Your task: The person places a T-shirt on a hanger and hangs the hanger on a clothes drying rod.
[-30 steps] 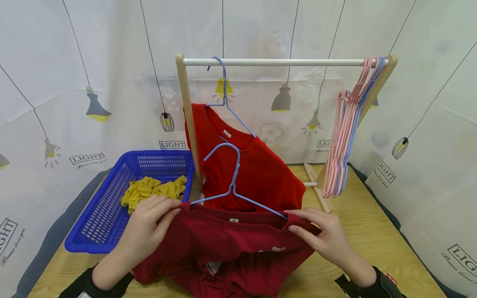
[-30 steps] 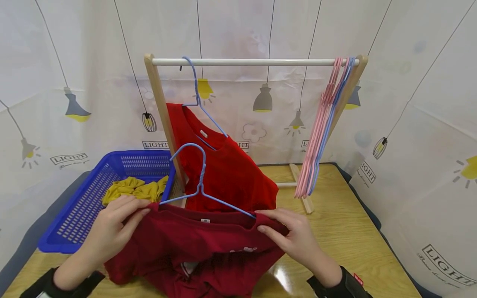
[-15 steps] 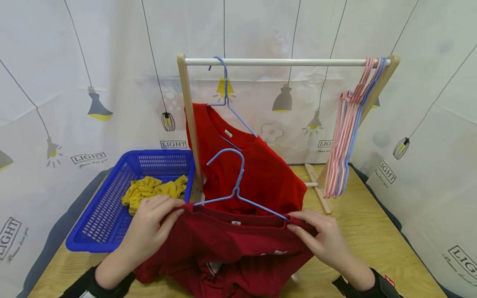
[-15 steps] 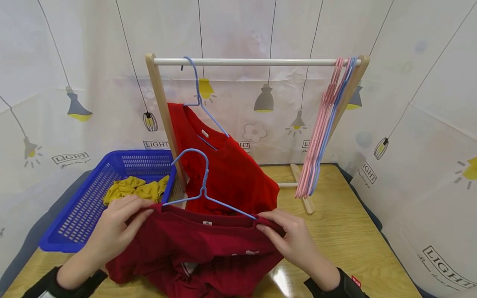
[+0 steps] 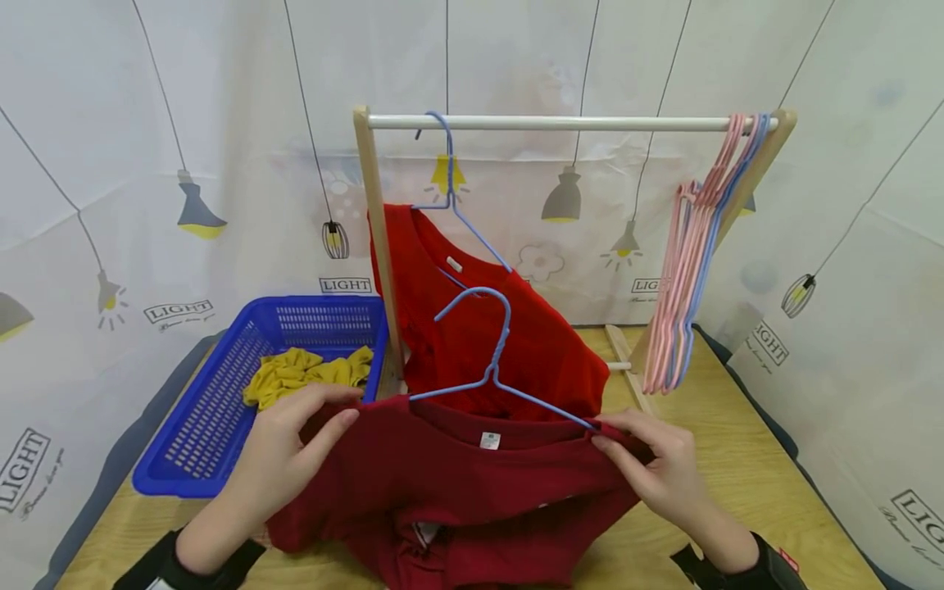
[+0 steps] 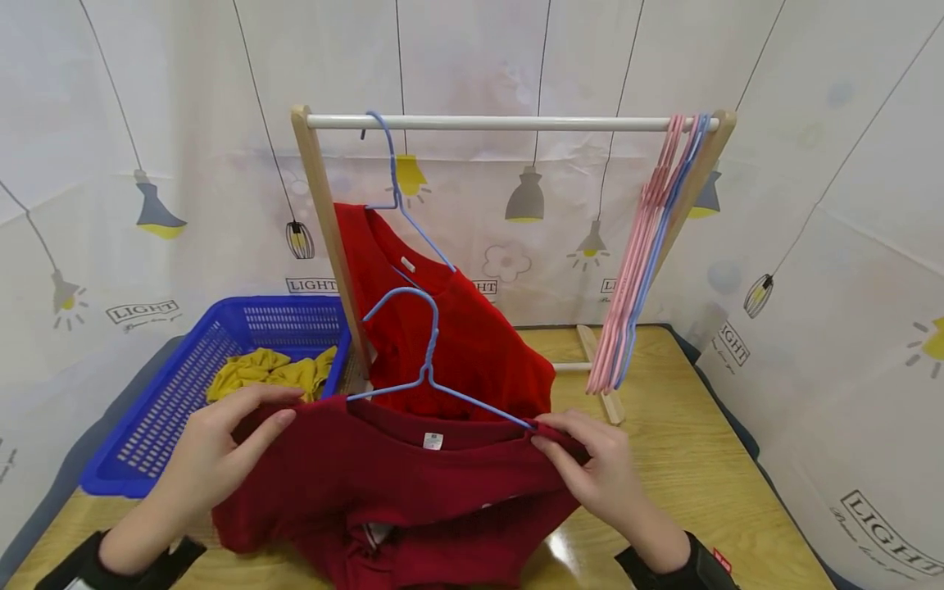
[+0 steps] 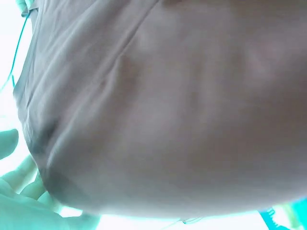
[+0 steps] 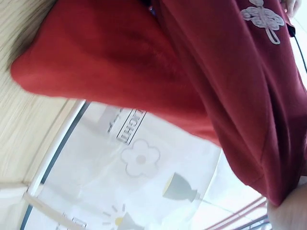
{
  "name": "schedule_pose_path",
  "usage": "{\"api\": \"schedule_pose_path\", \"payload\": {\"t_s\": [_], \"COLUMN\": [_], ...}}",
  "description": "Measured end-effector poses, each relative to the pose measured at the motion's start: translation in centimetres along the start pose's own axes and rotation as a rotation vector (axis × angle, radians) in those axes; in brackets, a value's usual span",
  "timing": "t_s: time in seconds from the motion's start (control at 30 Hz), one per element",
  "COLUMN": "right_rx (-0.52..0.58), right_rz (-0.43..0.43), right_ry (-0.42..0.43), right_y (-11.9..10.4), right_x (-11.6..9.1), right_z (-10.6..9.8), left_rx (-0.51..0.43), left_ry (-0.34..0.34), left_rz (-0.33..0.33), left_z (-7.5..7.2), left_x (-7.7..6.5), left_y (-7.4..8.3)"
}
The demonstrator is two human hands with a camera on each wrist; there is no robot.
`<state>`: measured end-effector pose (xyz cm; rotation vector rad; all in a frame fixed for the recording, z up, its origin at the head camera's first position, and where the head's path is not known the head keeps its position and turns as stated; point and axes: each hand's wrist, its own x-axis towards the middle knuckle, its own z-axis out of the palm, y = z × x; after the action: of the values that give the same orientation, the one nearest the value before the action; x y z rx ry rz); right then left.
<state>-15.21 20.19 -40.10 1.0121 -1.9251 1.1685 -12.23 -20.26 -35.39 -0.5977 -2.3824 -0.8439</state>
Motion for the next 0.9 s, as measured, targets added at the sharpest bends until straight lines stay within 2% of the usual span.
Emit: {"api": "schedule_pose_path", "payload": {"t_s": [0.1, 0.3, 0.47, 0.7, 0.9], "right_rx": [-0.012, -0.039, -0.079, -0.108, -0.112], "right_rz": [0.01, 0.008, 0.019, 0.023, 0.03], "right_ry": [-0.001, 0.016, 0.041, 0.063, 0.075], "right_y": [0.2, 0.4, 0.0, -1.4, -1.7], "right_x": [-0.1, -0.1, 0.5, 1.5, 1.5], "right_z": [-0.7, -2.3, -3.4, -4.0, -4.3], "left_rx": [-0.009, 0.004, -0.011, 0.034, 0.05], "left_ry": [0.018, 0.032, 0.027, 0.086, 0.152], "left_rz": [-0.054, -0.103, -0.097, -0.081, -0.075], "left_z": [-0.3, -0.6, -0.5, -0.5, -1.1], "left_x": [0.0, -0.1, -0.2, -0.2, -0.3], "left_y": [-0.1, -0.2, -0.4, -0.8, -1.3]}}
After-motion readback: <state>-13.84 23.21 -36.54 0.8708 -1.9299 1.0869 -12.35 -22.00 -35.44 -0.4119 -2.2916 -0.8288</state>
